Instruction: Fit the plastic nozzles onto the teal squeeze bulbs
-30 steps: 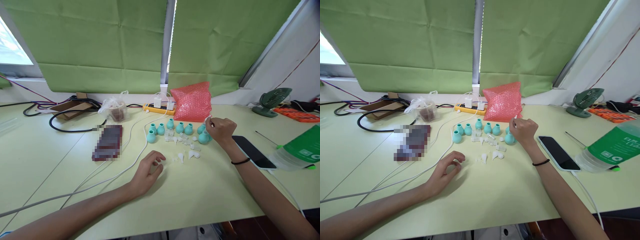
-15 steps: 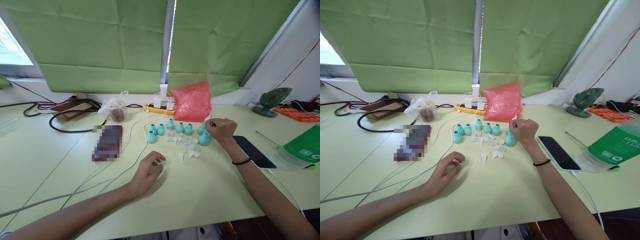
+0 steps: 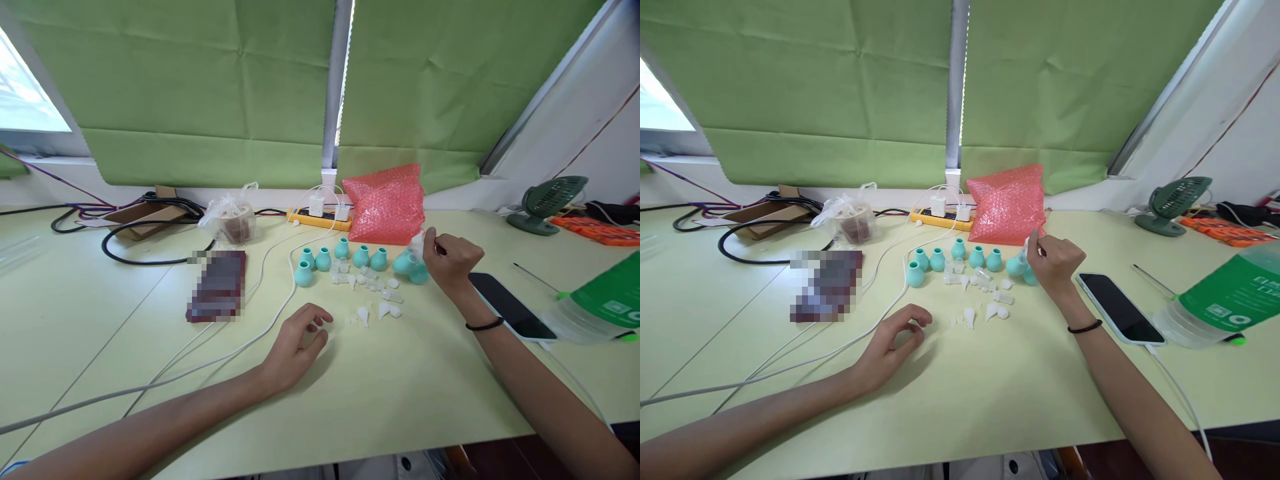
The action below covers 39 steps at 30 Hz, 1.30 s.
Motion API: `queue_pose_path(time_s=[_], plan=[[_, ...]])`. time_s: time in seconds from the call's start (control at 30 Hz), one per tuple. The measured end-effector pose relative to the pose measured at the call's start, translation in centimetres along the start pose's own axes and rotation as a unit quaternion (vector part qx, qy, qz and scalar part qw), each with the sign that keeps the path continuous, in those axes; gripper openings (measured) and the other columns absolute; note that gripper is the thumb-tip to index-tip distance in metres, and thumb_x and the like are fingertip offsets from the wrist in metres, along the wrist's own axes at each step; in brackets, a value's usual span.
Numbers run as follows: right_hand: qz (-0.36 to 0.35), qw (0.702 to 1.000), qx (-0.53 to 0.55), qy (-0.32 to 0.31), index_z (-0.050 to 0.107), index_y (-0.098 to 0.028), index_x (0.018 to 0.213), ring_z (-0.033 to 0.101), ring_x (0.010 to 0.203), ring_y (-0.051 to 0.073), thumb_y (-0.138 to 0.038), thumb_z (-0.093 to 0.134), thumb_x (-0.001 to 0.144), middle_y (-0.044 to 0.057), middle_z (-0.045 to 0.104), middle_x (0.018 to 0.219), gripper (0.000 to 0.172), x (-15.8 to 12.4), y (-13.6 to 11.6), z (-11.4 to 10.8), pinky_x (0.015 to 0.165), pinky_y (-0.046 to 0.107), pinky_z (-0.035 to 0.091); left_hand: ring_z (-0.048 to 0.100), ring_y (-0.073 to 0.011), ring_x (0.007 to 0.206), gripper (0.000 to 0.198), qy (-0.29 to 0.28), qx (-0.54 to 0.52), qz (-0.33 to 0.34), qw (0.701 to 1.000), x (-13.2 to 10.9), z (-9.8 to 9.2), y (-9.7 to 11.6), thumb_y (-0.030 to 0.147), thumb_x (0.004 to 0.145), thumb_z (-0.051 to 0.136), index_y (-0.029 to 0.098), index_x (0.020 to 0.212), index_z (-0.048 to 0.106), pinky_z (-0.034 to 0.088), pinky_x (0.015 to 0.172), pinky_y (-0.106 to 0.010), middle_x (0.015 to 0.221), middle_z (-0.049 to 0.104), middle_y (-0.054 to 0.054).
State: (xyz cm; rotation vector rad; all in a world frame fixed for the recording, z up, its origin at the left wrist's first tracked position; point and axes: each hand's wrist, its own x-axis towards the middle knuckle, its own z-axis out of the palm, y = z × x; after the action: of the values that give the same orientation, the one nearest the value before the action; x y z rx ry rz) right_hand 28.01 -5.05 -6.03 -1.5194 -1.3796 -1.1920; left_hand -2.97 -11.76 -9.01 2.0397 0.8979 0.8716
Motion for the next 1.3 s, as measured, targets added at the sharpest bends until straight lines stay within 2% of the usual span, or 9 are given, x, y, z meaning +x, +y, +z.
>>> queue_pose_path(time_s=[0.13, 0.3, 0.43, 0.57, 0.7, 0.97, 1.17, 1.3], plan=[[-0.012, 1.0, -0.003, 0.006, 0.03, -0.017, 0.038, 0.022, 0.037, 0.007, -0.033, 0.043, 0.077, -0.004, 0.03, 0.037, 0.045, -0.3, -0.3, 0.2, 0.042, 0.024, 0.02, 0.048, -0.0149, 0.079, 0.018, 0.001, 0.002, 0.007, 1.0, 0.0, 0.0, 0.0, 0.009, 0.075, 0.04, 0.019, 0.086, 0.05, 0.042, 0.071, -0.028, 0.088, 0.052, -0.003], [-0.046, 0.998, 0.011, -0.031, 0.039, -0.016, 0.039, 0.028, 0.039, 0.007, -0.035, 0.045, 0.077, -0.002, 0.039, 0.038, 0.043, -1.2, -0.6, 0.9, 0.043, 0.023, 0.021, 0.049, -0.0154, 0.079, 0.018, 0.002, 0.005, 0.005, 1.0, 0.0, 0.0, 0.0, 0.009, 0.074, 0.04, 0.018, 0.086, 0.05, 0.043, 0.069, -0.028, 0.088, 0.052, -0.003], [-0.018, 0.998, 0.024, -0.062, 0.039, -0.016, 0.038, 0.029, 0.038, 0.008, -0.035, 0.043, 0.077, -0.002, 0.035, 0.036, 0.044, -1.5, -0.9, 1.2, 0.042, 0.023, 0.019, 0.05, -0.0154, 0.08, 0.019, 0.002, 0.007, 0.009, 1.0, 0.1, -0.1, 0.1, 0.008, 0.074, 0.041, 0.018, 0.086, 0.051, 0.043, 0.07, -0.028, 0.087, 0.052, -0.003], [0.01, 0.998, 0.028, -0.053, 0.033, -0.016, 0.035, 0.024, 0.037, 0.008, -0.036, 0.041, 0.078, -0.002, 0.031, 0.034, 0.048, -1.3, -1.0, 1.0, 0.042, 0.024, 0.017, 0.05, -0.0153, 0.08, 0.019, 0.001, 0.004, 0.009, 1.0, 0.1, 0.0, 0.2, 0.008, 0.074, 0.041, 0.018, 0.085, 0.051, 0.043, 0.071, -0.028, 0.087, 0.052, -0.003], [0.008, 0.999, 0.02, -0.044, 0.036, -0.016, 0.036, 0.026, 0.037, 0.007, -0.036, 0.042, 0.078, -0.001, 0.036, 0.035, 0.046, -1.2, -1.0, 1.0, 0.043, 0.023, 0.018, 0.049, -0.0152, 0.08, 0.019, -0.002, 0.002, 0.009, 1.0, 0.1, -0.1, 0.2, 0.007, 0.074, 0.04, 0.018, 0.085, 0.051, 0.042, 0.071, -0.028, 0.087, 0.052, -0.003], [0.047, 0.995, 0.017, -0.083, 0.045, -0.014, 0.039, 0.032, 0.038, 0.007, -0.041, 0.04, 0.078, 0.0, 0.041, 0.036, 0.048, -1.3, -1.3, 1.1, 0.042, 0.022, 0.016, 0.049, -0.0153, 0.08, 0.019, -0.004, 0.007, 0.012, 1.0, 0.1, -0.1, 0.2, 0.007, 0.073, 0.04, 0.018, 0.083, 0.051, 0.042, 0.071, -0.028, 0.087, 0.052, -0.004], [0.061, 0.994, 0.038, -0.082, 0.048, -0.014, 0.041, 0.036, 0.038, 0.008, -0.041, 0.04, 0.079, 0.0, 0.043, 0.037, 0.047, -1.4, -1.5, 1.0, 0.042, 0.022, 0.017, 0.049, -0.0157, 0.079, 0.019, -0.005, 0.009, 0.012, 1.0, 0.1, -0.1, 0.2, 0.007, 0.073, 0.04, 0.018, 0.084, 0.051, 0.042, 0.072, -0.03, 0.086, 0.053, -0.004], [0.068, 0.991, 0.071, -0.088, 0.054, -0.015, 0.05, 0.043, 0.043, 0.009, -0.04, 0.042, 0.078, 0.001, 0.05, 0.044, 0.04, -1.3, -1.8, 0.9, 0.043, 0.021, 0.021, 0.049, -0.0159, 0.08, 0.02, 0.0, 0.006, 0.011, 1.0, 0.1, 0.0, 0.2, 0.007, 0.073, 0.04, 0.018, 0.085, 0.052, 0.043, 0.071, -0.03, 0.087, 0.053, -0.004]])
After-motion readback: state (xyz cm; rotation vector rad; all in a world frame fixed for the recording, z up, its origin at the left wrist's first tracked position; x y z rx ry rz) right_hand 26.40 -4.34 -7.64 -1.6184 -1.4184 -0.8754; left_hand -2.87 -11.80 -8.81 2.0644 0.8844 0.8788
